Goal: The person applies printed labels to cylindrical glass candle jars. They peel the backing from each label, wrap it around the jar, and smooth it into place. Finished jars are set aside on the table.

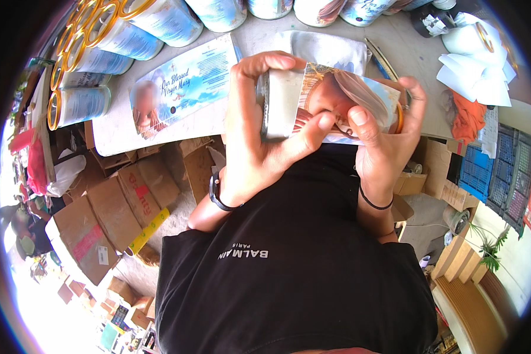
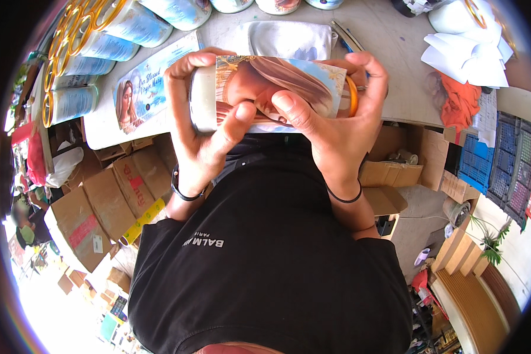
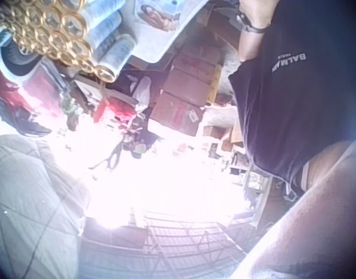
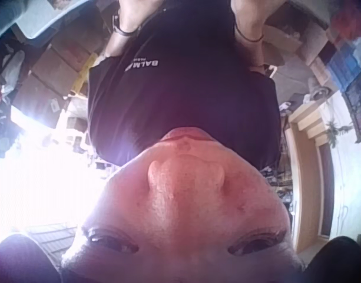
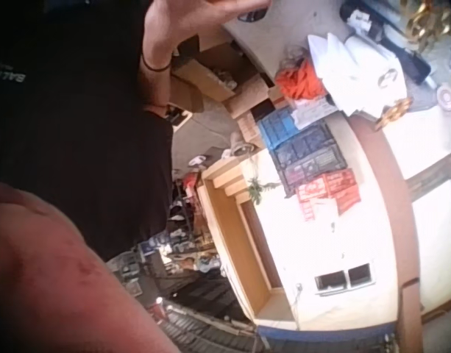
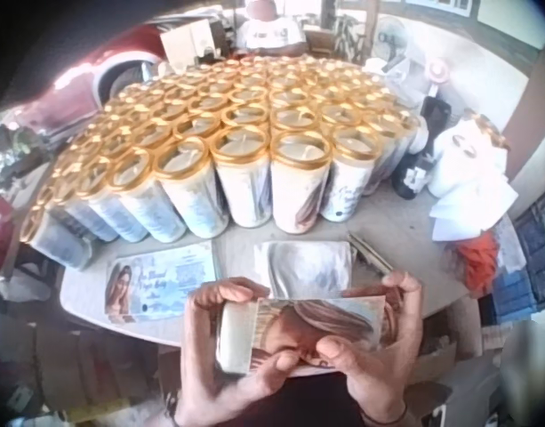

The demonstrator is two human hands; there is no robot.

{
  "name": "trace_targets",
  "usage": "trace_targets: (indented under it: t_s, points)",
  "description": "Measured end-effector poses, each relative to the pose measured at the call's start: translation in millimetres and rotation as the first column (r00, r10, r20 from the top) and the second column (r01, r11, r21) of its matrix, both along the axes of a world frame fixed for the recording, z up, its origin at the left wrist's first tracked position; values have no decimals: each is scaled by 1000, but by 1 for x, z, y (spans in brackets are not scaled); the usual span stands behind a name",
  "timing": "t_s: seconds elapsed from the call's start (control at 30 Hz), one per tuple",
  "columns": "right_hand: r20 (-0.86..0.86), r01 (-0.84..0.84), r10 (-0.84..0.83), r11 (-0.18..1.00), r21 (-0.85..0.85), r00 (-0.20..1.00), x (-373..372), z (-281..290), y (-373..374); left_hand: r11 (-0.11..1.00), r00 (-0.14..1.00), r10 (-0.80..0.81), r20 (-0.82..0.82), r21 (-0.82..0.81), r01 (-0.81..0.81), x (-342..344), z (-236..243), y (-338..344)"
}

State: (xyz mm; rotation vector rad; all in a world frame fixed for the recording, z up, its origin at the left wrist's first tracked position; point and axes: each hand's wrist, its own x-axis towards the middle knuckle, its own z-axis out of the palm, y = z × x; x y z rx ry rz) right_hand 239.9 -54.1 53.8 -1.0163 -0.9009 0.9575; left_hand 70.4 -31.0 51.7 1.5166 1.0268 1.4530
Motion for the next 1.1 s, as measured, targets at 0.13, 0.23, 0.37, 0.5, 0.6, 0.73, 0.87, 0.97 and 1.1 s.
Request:
trace_targets:
  t_s: [0.13, 0.23, 0.37, 0.5, 0.6, 0.73, 0.87, 0.97, 1.1]
  points:
    - [232, 60, -106, 979, 194, 967, 2, 0, -2, 996, 995, -90, -48, -18, 89, -6, 2, 7]
    - [389, 87, -193, 958, 273, 901, 7, 3, -3, 995, 965, -82, -247, 31, 93, -12, 3, 12]
    - [478, 22, -228, 917, 398, 848, 10, 0, 2, 983, 989, -123, -81, -145, 111, -11, 5, 9]
    - [463, 12, -205, 922, 387, 862, 7, -2, 4, 1000, 973, -27, -230, 3, 28, -11, 3, 10]
    - [464, 40, -190, 949, 313, 865, 4, 4, 6, 998, 980, 54, -194, 25, -50, -7, -3, 7]
    - [329, -39, 12, 996, 78, 944, 3, 12, 17, 988, 971, 151, -187, 52, -144, -3, -11, 4]
    - [351, 27, -69, 992, 125, 934, -4, 8, 19, 979, 948, 186, -258, 132, -156, -3, -10, 8]
    - [283, 99, -151, 977, 188, 947, -14, -1, 16, 985, 980, 169, -109, -11, -171, 0, -6, 7]
    - [427, 109, -267, 927, 360, 864, -18, -7, 15, 974, 984, 141, 106, -193, -119, 5, -5, 5]
